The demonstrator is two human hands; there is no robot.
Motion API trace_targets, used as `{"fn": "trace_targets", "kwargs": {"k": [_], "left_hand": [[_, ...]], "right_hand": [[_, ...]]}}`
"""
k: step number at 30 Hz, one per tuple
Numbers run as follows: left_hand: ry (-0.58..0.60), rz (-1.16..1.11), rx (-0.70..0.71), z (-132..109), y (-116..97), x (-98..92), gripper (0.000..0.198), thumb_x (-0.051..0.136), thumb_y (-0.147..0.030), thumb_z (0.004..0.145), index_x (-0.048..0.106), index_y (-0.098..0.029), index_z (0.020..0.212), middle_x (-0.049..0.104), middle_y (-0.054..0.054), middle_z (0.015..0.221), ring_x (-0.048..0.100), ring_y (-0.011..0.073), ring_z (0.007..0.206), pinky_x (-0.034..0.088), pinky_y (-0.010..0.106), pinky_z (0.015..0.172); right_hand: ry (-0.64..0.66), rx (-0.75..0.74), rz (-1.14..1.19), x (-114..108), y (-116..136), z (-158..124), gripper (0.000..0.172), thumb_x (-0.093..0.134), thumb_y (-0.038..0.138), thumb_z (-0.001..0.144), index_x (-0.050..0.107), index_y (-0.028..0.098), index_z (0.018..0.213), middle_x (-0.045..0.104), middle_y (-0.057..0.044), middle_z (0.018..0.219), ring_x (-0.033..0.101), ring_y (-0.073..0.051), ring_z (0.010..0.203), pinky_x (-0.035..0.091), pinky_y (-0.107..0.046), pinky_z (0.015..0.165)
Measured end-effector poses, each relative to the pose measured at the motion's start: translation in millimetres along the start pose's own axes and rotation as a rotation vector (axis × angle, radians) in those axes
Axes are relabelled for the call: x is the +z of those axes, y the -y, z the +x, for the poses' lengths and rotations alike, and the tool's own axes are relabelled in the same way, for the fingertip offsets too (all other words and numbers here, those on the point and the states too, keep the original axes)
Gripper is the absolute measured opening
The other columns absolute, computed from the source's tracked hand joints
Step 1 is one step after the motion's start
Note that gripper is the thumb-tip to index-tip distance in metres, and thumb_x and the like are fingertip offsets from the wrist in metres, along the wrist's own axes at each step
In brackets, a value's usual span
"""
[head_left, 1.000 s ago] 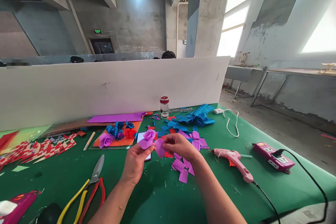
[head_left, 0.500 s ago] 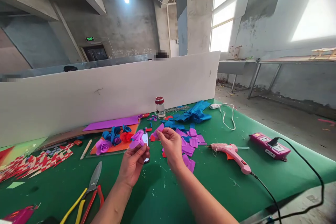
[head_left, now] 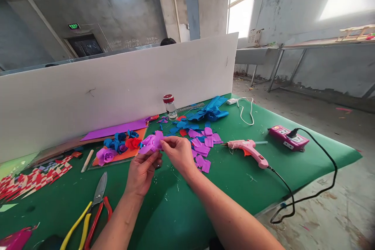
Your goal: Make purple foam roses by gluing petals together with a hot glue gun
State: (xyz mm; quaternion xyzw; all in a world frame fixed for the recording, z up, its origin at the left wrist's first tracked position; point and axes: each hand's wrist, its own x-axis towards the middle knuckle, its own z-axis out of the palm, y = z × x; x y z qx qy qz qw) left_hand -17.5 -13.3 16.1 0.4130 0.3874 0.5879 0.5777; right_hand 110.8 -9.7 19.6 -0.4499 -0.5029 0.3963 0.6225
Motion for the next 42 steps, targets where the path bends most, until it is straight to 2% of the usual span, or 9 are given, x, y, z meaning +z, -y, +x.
{"fn": "trace_targets", "kwargs": {"k": [8, 18, 37, 42], "left_hand": [[0.023, 0.074, 0.027, -1.7, 0.8, 0.0, 0.024, 0.086, -0.023, 0.053, 0.075, -0.015, 0.073, 0.070, 0.003, 0.064, 0.059, 0.0123, 0.054, 0.047, 0.025, 0.054], [0.023, 0.100, 0.025, 0.6, 5.5, -1.8, 0.022, 0.085, -0.024, 0.055, 0.075, -0.016, 0.072, 0.070, 0.002, 0.064, 0.058, 0.0122, 0.053, 0.046, 0.026, 0.054], [-0.027, 0.212, 0.079, -0.7, 6.2, -2.3, 0.028, 0.085, -0.028, 0.057, 0.076, -0.016, 0.080, 0.069, 0.002, 0.065, 0.059, 0.0130, 0.056, 0.049, 0.027, 0.057], [-0.077, 0.288, 0.110, -0.8, 8.0, -6.2, 0.026, 0.083, -0.032, 0.059, 0.075, -0.016, 0.079, 0.069, 0.002, 0.066, 0.060, 0.0135, 0.057, 0.051, 0.028, 0.059]], "right_hand": [[0.038, -0.015, 0.041, -0.5, 0.5, -0.9, 0.023, 0.059, 0.034, 0.079, 0.076, 0.019, 0.075, 0.071, -0.001, 0.067, 0.061, -0.016, 0.062, 0.045, -0.025, 0.058], [0.023, -0.022, 0.033, -0.7, 0.8, -1.1, 0.025, 0.059, 0.036, 0.079, 0.075, 0.019, 0.070, 0.068, 0.000, 0.061, 0.058, -0.015, 0.058, 0.041, -0.023, 0.053], [0.032, 0.056, 0.179, 0.8, -1.7, -1.4, 0.027, 0.062, 0.040, 0.076, 0.077, 0.017, 0.076, 0.071, -0.002, 0.067, 0.059, -0.015, 0.062, 0.040, -0.024, 0.055], [0.032, 0.166, 0.297, 1.4, 4.2, -3.4, 0.028, 0.063, 0.033, 0.071, 0.075, 0.014, 0.088, 0.072, -0.003, 0.074, 0.058, -0.014, 0.064, 0.041, -0.023, 0.057]]}}
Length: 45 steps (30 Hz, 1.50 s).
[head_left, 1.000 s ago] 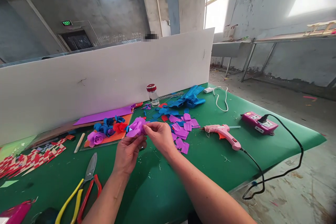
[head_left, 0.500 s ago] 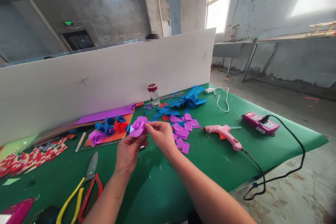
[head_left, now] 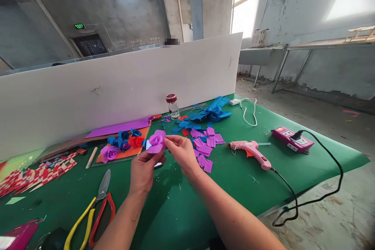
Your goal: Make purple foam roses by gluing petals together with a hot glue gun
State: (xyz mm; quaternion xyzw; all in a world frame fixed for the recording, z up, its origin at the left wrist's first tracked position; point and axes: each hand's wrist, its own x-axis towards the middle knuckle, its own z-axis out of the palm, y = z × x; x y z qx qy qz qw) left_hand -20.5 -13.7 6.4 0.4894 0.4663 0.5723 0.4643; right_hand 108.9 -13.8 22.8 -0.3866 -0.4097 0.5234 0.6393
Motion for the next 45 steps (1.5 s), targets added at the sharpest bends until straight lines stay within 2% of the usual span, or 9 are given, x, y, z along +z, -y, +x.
{"fn": "trace_targets", "kwargs": {"k": [5, 9, 15, 22, 27, 31, 34, 39, 45], "left_hand": [[-0.025, 0.065, 0.006, -3, -1, -1.6, 0.029, 0.082, -0.036, 0.059, 0.075, -0.015, 0.078, 0.068, 0.002, 0.062, 0.060, 0.0151, 0.058, 0.052, 0.029, 0.059], [-0.014, 0.104, 0.040, -7, -4, -3.3, 0.030, 0.079, -0.040, 0.062, 0.075, -0.015, 0.079, 0.068, 0.003, 0.062, 0.059, 0.0158, 0.059, 0.049, 0.027, 0.058], [-0.002, 0.150, 0.097, -11, -9, -4.6, 0.028, 0.075, -0.043, 0.065, 0.071, -0.015, 0.065, 0.060, 0.000, 0.053, 0.050, 0.0129, 0.052, 0.041, 0.023, 0.051], [0.004, 0.159, 0.119, -15, -12, -5.7, 0.023, 0.072, -0.040, 0.066, 0.074, -0.017, 0.070, 0.064, 0.001, 0.054, 0.054, 0.0156, 0.054, 0.042, 0.023, 0.052], [-0.009, 0.156, 0.097, -16, -12, -5.1, 0.022, 0.071, -0.039, 0.066, 0.073, -0.017, 0.069, 0.066, 0.002, 0.055, 0.057, 0.0167, 0.056, 0.044, 0.024, 0.054], [-0.027, 0.127, 0.094, -16, -13, -2.9, 0.020, 0.072, -0.038, 0.063, 0.072, -0.017, 0.066, 0.065, 0.001, 0.053, 0.056, 0.0160, 0.053, 0.044, 0.023, 0.053], [-0.034, 0.135, 0.099, -16, -14, -2.3, 0.020, 0.072, -0.037, 0.063, 0.072, -0.017, 0.065, 0.064, 0.001, 0.052, 0.056, 0.0158, 0.053, 0.044, 0.023, 0.052], [-0.039, 0.151, 0.114, -15, -15, -2.9, 0.020, 0.070, -0.038, 0.063, 0.070, -0.017, 0.062, 0.062, 0.000, 0.051, 0.053, 0.0150, 0.052, 0.044, 0.023, 0.051], [0.009, 0.161, 0.119, -17, -17, -3.8, 0.026, 0.070, -0.042, 0.066, 0.067, -0.017, 0.060, 0.057, 0.000, 0.052, 0.048, 0.0135, 0.052, 0.040, 0.022, 0.050]], "right_hand": [[0.005, 0.081, 0.056, -1, 2, -4, 0.037, 0.058, 0.020, 0.064, 0.071, 0.014, 0.097, 0.070, -0.001, 0.065, 0.055, -0.013, 0.058, 0.036, -0.021, 0.052], [0.082, 0.071, 0.155, -1, -4, -4, 0.039, 0.060, 0.016, 0.060, 0.070, 0.014, 0.097, 0.072, -0.003, 0.068, 0.059, -0.014, 0.059, 0.042, -0.023, 0.059], [0.195, 0.084, 0.221, 0, -10, -4, 0.025, 0.077, 0.028, 0.062, 0.073, 0.016, 0.083, 0.071, -0.004, 0.072, 0.061, -0.015, 0.065, 0.044, -0.025, 0.067], [0.211, 0.067, 0.238, -6, -21, -4, 0.012, 0.072, 0.027, 0.068, 0.069, 0.016, 0.072, 0.064, -0.001, 0.071, 0.053, -0.012, 0.066, 0.041, -0.022, 0.064], [0.178, 0.063, 0.193, -6, -24, -4, 0.020, 0.073, 0.033, 0.070, 0.066, 0.018, 0.082, 0.064, -0.002, 0.074, 0.054, -0.015, 0.068, 0.043, -0.025, 0.066], [0.141, 0.060, 0.093, -5, -22, -4, 0.022, 0.075, 0.034, 0.069, 0.067, 0.017, 0.080, 0.064, -0.002, 0.071, 0.053, -0.014, 0.064, 0.041, -0.025, 0.062], [0.159, 0.023, 0.090, -4, -20, -5, 0.020, 0.072, 0.035, 0.071, 0.068, 0.016, 0.077, 0.064, -0.002, 0.071, 0.053, -0.014, 0.065, 0.041, -0.024, 0.061], [0.208, 0.025, 0.111, -3, -16, -6, 0.024, 0.074, 0.030, 0.069, 0.070, 0.017, 0.088, 0.068, -0.003, 0.077, 0.058, -0.016, 0.069, 0.044, -0.025, 0.065], [0.179, 0.001, 0.090, -2, -13, -8, 0.026, 0.077, 0.039, 0.069, 0.073, 0.017, 0.082, 0.071, -0.005, 0.078, 0.061, -0.018, 0.075, 0.046, -0.027, 0.070]]}}
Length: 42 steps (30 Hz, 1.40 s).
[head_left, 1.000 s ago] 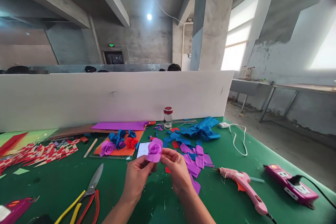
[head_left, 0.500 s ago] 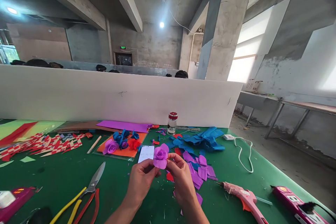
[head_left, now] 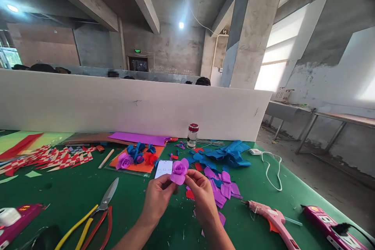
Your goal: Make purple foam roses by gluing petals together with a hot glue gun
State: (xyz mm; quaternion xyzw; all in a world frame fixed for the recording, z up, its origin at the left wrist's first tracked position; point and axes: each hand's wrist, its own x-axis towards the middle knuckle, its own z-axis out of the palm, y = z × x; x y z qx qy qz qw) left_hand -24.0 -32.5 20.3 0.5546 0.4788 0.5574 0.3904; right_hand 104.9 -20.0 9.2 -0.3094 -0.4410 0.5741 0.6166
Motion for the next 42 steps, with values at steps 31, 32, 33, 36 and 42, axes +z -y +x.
{"fn": "trace_targets", "kwargs": {"k": [31, 32, 33, 36, 42], "left_hand": [[0.227, -0.017, 0.038, 2, 0, -2.1, 0.027, 0.067, -0.042, 0.075, 0.071, -0.017, 0.065, 0.053, -0.001, 0.052, 0.046, 0.0127, 0.050, 0.040, 0.024, 0.050], [0.266, -0.033, 0.005, 3, 0, -3.2, 0.026, 0.068, -0.041, 0.075, 0.071, -0.017, 0.066, 0.053, -0.001, 0.053, 0.046, 0.0123, 0.050, 0.040, 0.024, 0.050], [0.300, -0.047, -0.023, 4, 0, -4.5, 0.025, 0.069, -0.041, 0.075, 0.071, -0.016, 0.068, 0.053, -0.001, 0.054, 0.046, 0.0117, 0.049, 0.040, 0.024, 0.050], [0.359, -0.079, -0.060, 5, -1, -8.2, 0.025, 0.070, -0.040, 0.075, 0.073, -0.016, 0.073, 0.056, 0.000, 0.060, 0.045, 0.0100, 0.048, 0.040, 0.024, 0.049], [0.350, -0.080, -0.073, 5, -8, -9.1, 0.029, 0.072, -0.044, 0.072, 0.076, -0.015, 0.076, 0.059, 0.003, 0.062, 0.045, 0.0112, 0.051, 0.042, 0.024, 0.048]], "right_hand": [[0.057, -0.042, -0.043, -8, 5, 3, 0.026, 0.074, 0.042, 0.072, 0.077, 0.018, 0.083, 0.071, -0.004, 0.072, 0.058, -0.016, 0.065, 0.044, -0.026, 0.064], [0.073, -0.035, -0.045, -7, 7, 2, 0.026, 0.075, 0.041, 0.071, 0.077, 0.018, 0.082, 0.071, -0.004, 0.071, 0.057, -0.016, 0.064, 0.043, -0.026, 0.062], [0.080, -0.027, -0.046, -7, 9, 2, 0.025, 0.076, 0.040, 0.070, 0.077, 0.018, 0.081, 0.071, -0.003, 0.070, 0.057, -0.015, 0.063, 0.043, -0.025, 0.062], [0.097, -0.011, -0.047, -8, 11, 1, 0.025, 0.078, 0.039, 0.068, 0.077, 0.017, 0.080, 0.070, -0.004, 0.070, 0.056, -0.015, 0.063, 0.042, -0.025, 0.061], [0.107, -0.031, -0.059, -9, 12, 1, 0.025, 0.076, 0.040, 0.070, 0.076, 0.017, 0.081, 0.070, -0.004, 0.071, 0.059, -0.017, 0.066, 0.045, -0.027, 0.065]]}}
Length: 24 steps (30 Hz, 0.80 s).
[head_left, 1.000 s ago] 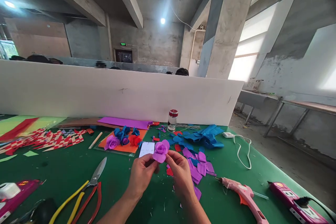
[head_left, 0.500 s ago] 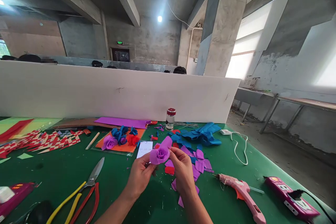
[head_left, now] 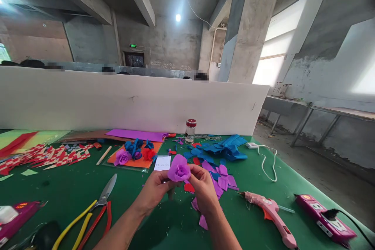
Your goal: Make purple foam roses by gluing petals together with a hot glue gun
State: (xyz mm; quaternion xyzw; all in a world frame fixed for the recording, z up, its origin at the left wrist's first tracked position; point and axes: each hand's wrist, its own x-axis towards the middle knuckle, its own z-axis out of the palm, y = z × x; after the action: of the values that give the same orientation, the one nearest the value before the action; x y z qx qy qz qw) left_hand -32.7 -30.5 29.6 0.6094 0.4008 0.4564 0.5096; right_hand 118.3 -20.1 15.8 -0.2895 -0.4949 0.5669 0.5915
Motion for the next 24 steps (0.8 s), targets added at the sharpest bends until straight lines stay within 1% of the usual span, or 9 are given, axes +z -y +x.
{"fn": "trace_targets", "kwargs": {"k": [3, 5, 7, 10, 12, 15, 18, 21, 24], "left_hand": [[-0.010, -0.010, -0.013, 0, 0, 0.1, 0.032, 0.073, -0.043, 0.070, 0.078, -0.015, 0.085, 0.063, 0.004, 0.067, 0.046, 0.0117, 0.054, 0.043, 0.024, 0.047], [-0.013, -0.025, -0.016, 1, 1, -0.4, 0.032, 0.073, -0.042, 0.070, 0.078, -0.016, 0.088, 0.064, 0.005, 0.068, 0.047, 0.0118, 0.054, 0.044, 0.024, 0.047], [-0.015, -0.047, -0.016, 1, 3, -0.9, 0.030, 0.074, -0.040, 0.070, 0.077, -0.016, 0.087, 0.064, 0.005, 0.068, 0.047, 0.0116, 0.053, 0.044, 0.024, 0.047], [-0.012, -0.068, -0.033, 2, 5, -0.5, 0.026, 0.075, -0.038, 0.070, 0.077, -0.015, 0.082, 0.065, 0.004, 0.067, 0.047, 0.0109, 0.052, 0.045, 0.025, 0.047], [-0.015, -0.069, -0.046, 3, 6, 0.5, 0.027, 0.075, -0.039, 0.069, 0.076, -0.014, 0.080, 0.065, 0.004, 0.068, 0.048, 0.0108, 0.052, 0.045, 0.024, 0.046], [-0.028, -0.063, -0.049, 3, 5, 1.5, 0.029, 0.075, -0.041, 0.068, 0.076, -0.015, 0.080, 0.064, 0.004, 0.068, 0.048, 0.0101, 0.051, 0.044, 0.024, 0.046], [-0.038, -0.065, -0.050, 2, 6, 1.2, 0.029, 0.075, -0.041, 0.070, 0.076, -0.014, 0.081, 0.063, 0.003, 0.069, 0.047, 0.0089, 0.048, 0.043, 0.024, 0.045], [-0.042, -0.090, -0.064, 2, 9, 0.5, 0.028, 0.075, -0.040, 0.070, 0.075, -0.014, 0.080, 0.064, 0.003, 0.070, 0.048, 0.0085, 0.047, 0.043, 0.024, 0.045], [-0.054, -0.107, -0.082, 3, 11, 0.2, 0.028, 0.075, -0.039, 0.070, 0.074, -0.013, 0.079, 0.063, 0.003, 0.070, 0.047, 0.0083, 0.047, 0.043, 0.024, 0.044]], "right_hand": [[-0.005, 0.002, 0.024, -1, 0, 1, 0.024, 0.075, 0.039, 0.070, 0.075, 0.017, 0.079, 0.071, -0.004, 0.072, 0.060, -0.017, 0.068, 0.046, -0.028, 0.068], [-0.018, 0.000, 0.025, -2, 0, 1, 0.022, 0.075, 0.038, 0.070, 0.074, 0.017, 0.077, 0.070, -0.004, 0.073, 0.060, -0.017, 0.069, 0.045, -0.027, 0.068], [-0.036, -0.007, 0.010, -4, 0, 2, 0.021, 0.074, 0.038, 0.071, 0.072, 0.017, 0.077, 0.069, -0.003, 0.073, 0.059, -0.016, 0.068, 0.045, -0.026, 0.066], [-0.027, -0.003, -0.015, -5, -2, 2, 0.022, 0.071, 0.039, 0.074, 0.071, 0.017, 0.080, 0.067, -0.002, 0.072, 0.055, -0.014, 0.063, 0.043, -0.024, 0.063], [-0.018, 0.011, -0.021, -5, -3, 2, 0.024, 0.071, 0.039, 0.074, 0.072, 0.017, 0.082, 0.065, -0.002, 0.069, 0.052, -0.012, 0.060, 0.043, -0.024, 0.061], [-0.022, 0.026, -0.010, -4, -4, 1, 0.024, 0.072, 0.040, 0.073, 0.072, 0.017, 0.081, 0.063, 0.000, 0.064, 0.052, -0.012, 0.059, 0.042, -0.024, 0.060], [-0.027, 0.037, 0.031, -3, -6, 1, 0.019, 0.072, 0.036, 0.073, 0.071, 0.017, 0.077, 0.063, 0.001, 0.063, 0.053, -0.012, 0.061, 0.042, -0.023, 0.062], [-0.022, 0.048, 0.115, -1, -7, 2, 0.012, 0.071, 0.029, 0.072, 0.069, 0.017, 0.074, 0.066, 0.000, 0.068, 0.055, -0.012, 0.065, 0.042, -0.023, 0.065], [-0.007, 0.057, 0.188, 0, -8, 1, 0.008, 0.070, 0.023, 0.072, 0.068, 0.018, 0.077, 0.067, 0.000, 0.070, 0.056, -0.013, 0.067, 0.042, -0.024, 0.067]]}}
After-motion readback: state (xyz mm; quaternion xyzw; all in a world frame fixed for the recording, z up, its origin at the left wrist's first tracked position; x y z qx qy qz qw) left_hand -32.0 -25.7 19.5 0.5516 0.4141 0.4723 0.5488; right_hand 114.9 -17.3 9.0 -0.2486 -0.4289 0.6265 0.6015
